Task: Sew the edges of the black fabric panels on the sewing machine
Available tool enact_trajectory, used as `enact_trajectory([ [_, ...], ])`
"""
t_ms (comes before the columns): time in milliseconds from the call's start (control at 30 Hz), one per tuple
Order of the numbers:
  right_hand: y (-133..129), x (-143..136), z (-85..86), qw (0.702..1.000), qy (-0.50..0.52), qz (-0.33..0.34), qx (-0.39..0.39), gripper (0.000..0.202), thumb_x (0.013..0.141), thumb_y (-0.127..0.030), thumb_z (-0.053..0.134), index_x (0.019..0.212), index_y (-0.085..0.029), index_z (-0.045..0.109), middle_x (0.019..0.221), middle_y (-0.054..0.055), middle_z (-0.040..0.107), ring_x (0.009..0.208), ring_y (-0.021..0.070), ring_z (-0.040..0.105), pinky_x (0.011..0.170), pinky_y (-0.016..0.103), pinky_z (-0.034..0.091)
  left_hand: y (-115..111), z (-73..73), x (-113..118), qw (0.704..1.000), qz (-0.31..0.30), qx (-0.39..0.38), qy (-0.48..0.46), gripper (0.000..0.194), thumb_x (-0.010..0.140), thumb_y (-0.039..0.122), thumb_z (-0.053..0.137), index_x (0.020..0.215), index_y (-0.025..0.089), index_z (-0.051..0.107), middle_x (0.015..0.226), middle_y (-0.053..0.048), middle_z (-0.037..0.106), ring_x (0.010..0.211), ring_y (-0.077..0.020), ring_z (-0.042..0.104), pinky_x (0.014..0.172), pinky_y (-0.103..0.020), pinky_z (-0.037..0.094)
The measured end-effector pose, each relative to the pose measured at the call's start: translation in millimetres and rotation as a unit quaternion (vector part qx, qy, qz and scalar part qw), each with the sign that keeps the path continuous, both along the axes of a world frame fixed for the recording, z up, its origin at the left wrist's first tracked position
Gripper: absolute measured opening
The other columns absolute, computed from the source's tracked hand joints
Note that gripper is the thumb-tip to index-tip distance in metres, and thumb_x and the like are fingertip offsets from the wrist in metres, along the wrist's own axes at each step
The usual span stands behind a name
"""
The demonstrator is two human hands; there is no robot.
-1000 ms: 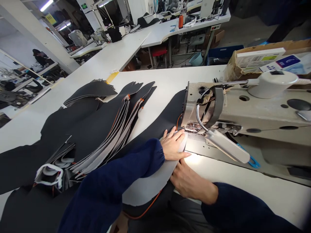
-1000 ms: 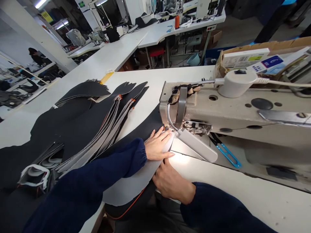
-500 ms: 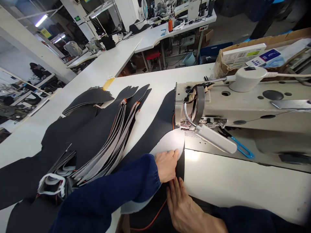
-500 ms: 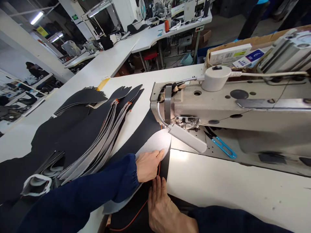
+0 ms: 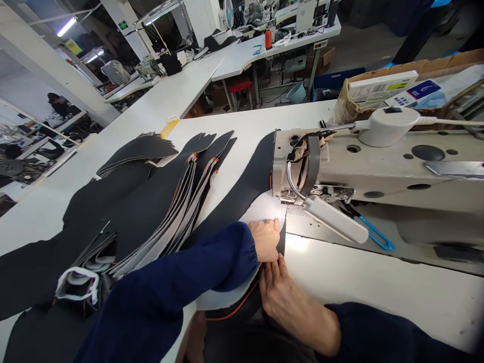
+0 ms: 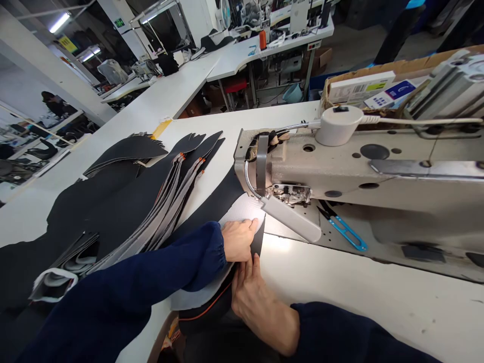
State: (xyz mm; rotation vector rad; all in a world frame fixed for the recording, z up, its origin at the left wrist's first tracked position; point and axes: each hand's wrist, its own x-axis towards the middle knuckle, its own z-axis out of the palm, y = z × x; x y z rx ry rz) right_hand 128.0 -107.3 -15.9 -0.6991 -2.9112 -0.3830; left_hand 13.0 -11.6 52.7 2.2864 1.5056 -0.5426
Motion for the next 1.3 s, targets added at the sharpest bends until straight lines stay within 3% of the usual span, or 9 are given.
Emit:
enact_trajectory([
  [133,16.4,-0.6,8.1,1.0,-0.022,-0.002,-0.021,0.042,0.071,-0.015,0.054,0.109,0.002,0.064,0.106,0.029,0.065,0.103,0.0405,0.06,0.094,0.065,0.041,-8.7,5.0,-0.6,0.999,-0.015,-0.029,-0.012,0.069,0.075,0.025,0.055,0.138,0.009,0.035,0.118,-0.017,0.058,0.1,-0.0295,0.061,0.079,-0.038,0.052],
  [300,23.4,-0.3,12.2,0.999,-0.04,-0.008,-0.014,0.04,0.072,-0.013,0.052,0.108,-0.001,0.064,0.102,0.026,0.067,0.099,0.0384,0.062,0.098,0.064,0.038,-5.3,-5.2,0.2,0.999,-0.008,-0.005,-0.033,0.055,0.082,0.021,0.047,0.134,0.005,0.041,0.114,-0.019,0.058,0.095,-0.0308,0.063,0.075,-0.041,0.053],
  [433,4.4,-3.8,0.5,1.0,0.009,-0.013,0.019,0.048,0.073,-0.017,0.048,0.114,0.007,0.056,0.108,0.035,0.061,0.101,0.0424,0.061,0.089,0.063,0.043,9.2,-11.8,3.8,0.999,-0.01,0.01,-0.042,0.051,0.076,0.016,0.05,0.126,0.005,0.048,0.11,-0.018,0.06,0.091,-0.0306,0.063,0.073,-0.04,0.053],
  [633,-2.9,-7.4,-21.3,0.998,0.022,-0.022,0.056,0.046,0.072,-0.014,0.047,0.11,0.011,0.056,0.106,0.037,0.061,0.098,0.0408,0.063,0.086,0.06,0.045,16.2,-2.6,6.7,0.999,-0.004,0.0,-0.039,0.043,0.075,0.016,0.052,0.116,0.004,0.053,0.108,-0.018,0.059,0.092,-0.0299,0.063,0.074,-0.038,0.053],
  [833,18.5,-6.1,-3.5,0.998,-0.039,-0.038,0.028,0.038,0.075,-0.013,0.049,0.106,0.007,0.06,0.099,0.034,0.064,0.092,0.0392,0.064,0.091,0.06,0.041,2.8,-10.5,-2.1,0.998,-0.025,0.014,-0.063,0.035,0.077,0.015,0.052,0.111,0.006,0.053,0.106,-0.016,0.059,0.088,-0.0264,0.063,0.075,-0.036,0.053],
  [1000,25.6,-4.0,15.5,0.999,-0.039,-0.012,0.008,0.03,0.08,-0.013,0.048,0.105,0.0,0.059,0.091,0.028,0.067,0.087,0.0348,0.065,0.083,0.052,0.045,12.4,-18.9,-2.3,0.998,-0.032,0.043,-0.043,0.035,0.077,0.016,0.054,0.111,0.009,0.054,0.11,-0.015,0.057,0.093,-0.0272,0.061,0.073,-0.038,0.052],
  [1167,24.7,-7.6,5.1,0.998,-0.035,-0.023,0.052,0.04,0.075,-0.013,0.053,0.109,0.007,0.057,0.098,0.036,0.063,0.09,0.038,0.065,0.082,0.055,0.044,18.6,-12.0,-1.3,0.998,-0.027,0.058,-0.027,0.038,0.077,0.018,0.057,0.114,0.01,0.053,0.113,-0.014,0.056,0.104,-0.0266,0.056,0.077,-0.035,0.051],
  [1300,33.7,-8.7,0.1,0.997,-0.049,-0.03,0.051,0.029,0.069,-0.01,0.055,0.095,0.0,0.064,0.09,0.03,0.067,0.081,0.0368,0.066,0.081,0.056,0.043,11.0,-9.4,-4.6,0.998,-0.05,0.029,-0.032,0.031,0.082,0.02,0.053,0.111,0.007,0.054,0.106,-0.016,0.057,0.098,-0.0258,0.058,0.08,-0.034,0.051],
])
